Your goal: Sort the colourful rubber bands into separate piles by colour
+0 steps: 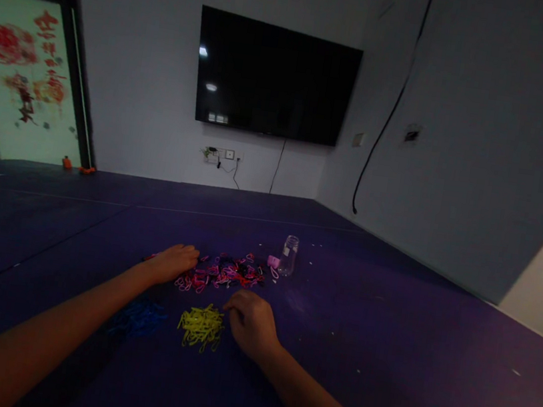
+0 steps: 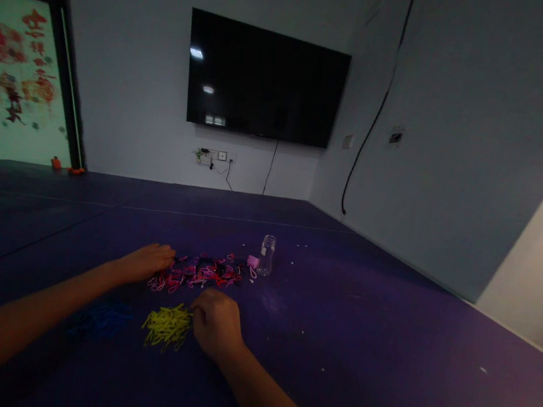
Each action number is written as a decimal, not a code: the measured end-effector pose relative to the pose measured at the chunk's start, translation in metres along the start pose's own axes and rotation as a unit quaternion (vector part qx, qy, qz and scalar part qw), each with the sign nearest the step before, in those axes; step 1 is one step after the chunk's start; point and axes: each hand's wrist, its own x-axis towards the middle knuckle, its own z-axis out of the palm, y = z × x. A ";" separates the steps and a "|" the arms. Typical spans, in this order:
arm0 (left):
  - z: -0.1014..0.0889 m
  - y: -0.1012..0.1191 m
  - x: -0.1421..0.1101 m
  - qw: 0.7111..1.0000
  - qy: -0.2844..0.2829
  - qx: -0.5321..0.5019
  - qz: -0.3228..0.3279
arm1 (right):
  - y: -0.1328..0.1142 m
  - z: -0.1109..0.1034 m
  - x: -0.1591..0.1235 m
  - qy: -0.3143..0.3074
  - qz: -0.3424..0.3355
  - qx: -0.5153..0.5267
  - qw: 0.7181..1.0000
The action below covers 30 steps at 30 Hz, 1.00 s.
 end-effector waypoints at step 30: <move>-0.016 0.040 -0.099 0.782 0.140 -0.519 -0.315 | 0.009 -0.007 -0.009 -0.009 -0.023 0.027 0.999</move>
